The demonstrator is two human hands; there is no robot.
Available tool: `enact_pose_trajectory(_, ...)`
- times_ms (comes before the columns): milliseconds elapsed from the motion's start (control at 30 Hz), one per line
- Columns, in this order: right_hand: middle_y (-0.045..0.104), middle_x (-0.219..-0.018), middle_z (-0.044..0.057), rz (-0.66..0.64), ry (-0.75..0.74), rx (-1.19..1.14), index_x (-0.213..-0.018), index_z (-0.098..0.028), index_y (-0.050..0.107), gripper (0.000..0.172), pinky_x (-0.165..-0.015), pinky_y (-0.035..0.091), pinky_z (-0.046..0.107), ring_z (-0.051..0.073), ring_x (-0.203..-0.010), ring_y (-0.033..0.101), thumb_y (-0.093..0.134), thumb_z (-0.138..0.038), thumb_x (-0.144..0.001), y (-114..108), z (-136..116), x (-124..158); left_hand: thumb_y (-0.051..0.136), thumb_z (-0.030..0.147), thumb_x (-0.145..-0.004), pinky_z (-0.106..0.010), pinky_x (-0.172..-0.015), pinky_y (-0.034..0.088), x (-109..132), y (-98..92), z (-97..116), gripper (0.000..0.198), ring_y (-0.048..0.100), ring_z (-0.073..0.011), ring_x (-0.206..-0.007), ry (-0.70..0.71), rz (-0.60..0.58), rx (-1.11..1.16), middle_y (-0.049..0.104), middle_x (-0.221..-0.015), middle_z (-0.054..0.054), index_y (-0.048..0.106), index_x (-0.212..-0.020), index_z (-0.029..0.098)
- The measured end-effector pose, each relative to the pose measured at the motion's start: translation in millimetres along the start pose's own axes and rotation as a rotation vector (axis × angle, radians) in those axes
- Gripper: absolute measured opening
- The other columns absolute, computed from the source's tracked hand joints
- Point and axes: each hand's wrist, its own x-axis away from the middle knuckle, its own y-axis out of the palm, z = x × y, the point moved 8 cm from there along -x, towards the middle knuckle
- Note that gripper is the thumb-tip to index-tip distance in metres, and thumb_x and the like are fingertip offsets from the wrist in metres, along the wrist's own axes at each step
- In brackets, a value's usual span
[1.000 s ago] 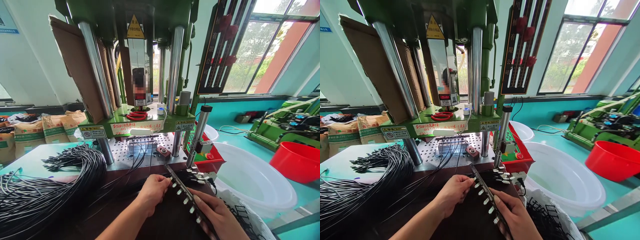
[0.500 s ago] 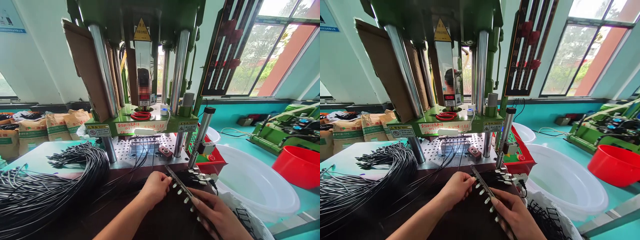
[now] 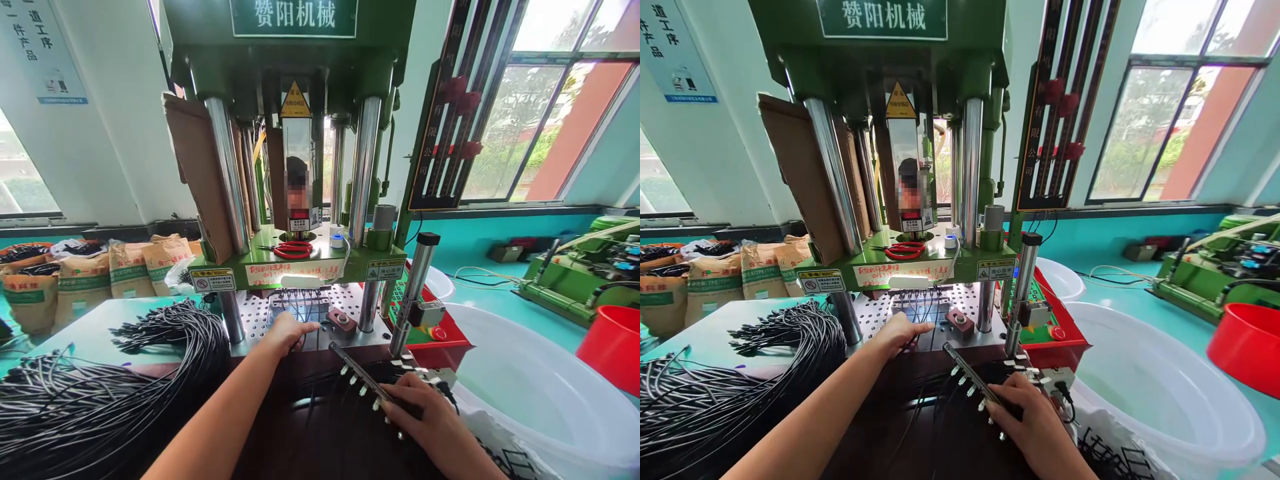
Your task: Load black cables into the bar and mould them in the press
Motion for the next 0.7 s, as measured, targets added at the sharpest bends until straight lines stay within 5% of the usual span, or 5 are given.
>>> enact_pose_trajectory(167,0.061,-0.090,0.001,-0.018,-0.011,0.063,-0.102,-0.030,0.067,0.026,-0.078,0.048,0.034,0.021,-0.085,0.061,0.050,-0.043,-0.089,2,9,5,0.059,0.028,-0.087,-0.024,-0.055,0.051,-14,32.2,-29,0.016,0.057,-0.0084,-0.059,-0.126,-0.156,0.240,0.061,-0.076,0.002,0.058,-0.091,0.013)
enact_pose_trajectory(267,0.064,-0.105,0.006,0.091,-0.081,0.163,-0.106,-0.028,0.066,0.032,-0.087,0.048,0.041,0.028,-0.099,0.060,0.049,-0.047,-0.087,-10,-9,-14,0.061,0.021,-0.086,-0.025,-0.060,0.054,-19,38.0,-40,0.010,0.060,-0.0094,-0.065,-0.146,-0.253,0.397,0.062,-0.080,0.001,0.059,-0.090,0.012)
enact_pose_trajectory(467,0.053,-0.133,0.015,0.163,-0.244,0.243,-0.127,-0.011,0.054,0.050,-0.110,0.028,0.043,0.030,-0.128,0.040,0.057,-0.040,-0.085,-8,-75,-145,0.065,0.011,-0.080,-0.030,-0.070,0.056,-21,42.6,-50,0.005,0.065,-0.0125,-0.072,-0.172,-0.493,0.649,0.066,-0.076,0.000,0.061,-0.078,0.010)
enact_pose_trajectory(567,0.061,-0.121,0.008,0.095,-0.224,0.226,-0.117,-0.014,0.059,0.039,-0.100,0.037,0.049,0.029,-0.115,0.053,0.050,-0.042,-0.091,20,-97,-206,0.075,0.009,-0.069,-0.033,-0.077,0.055,-20,41.2,-49,0.014,0.067,-0.0155,-0.073,-0.148,-0.540,0.746,0.068,-0.075,-0.005,0.062,-0.074,0.009)
enact_pose_trajectory(700,0.065,-0.107,0.006,-0.081,-0.174,0.203,-0.106,-0.015,0.062,0.033,-0.084,0.050,0.043,0.022,-0.094,0.063,0.053,-0.042,-0.091,85,-127,-231,0.079,0.008,-0.063,-0.034,-0.080,0.054,-18,40.3,-46,0.021,0.067,-0.0180,-0.076,-0.101,-0.566,0.830,0.070,-0.080,-0.008,0.065,-0.079,0.009)
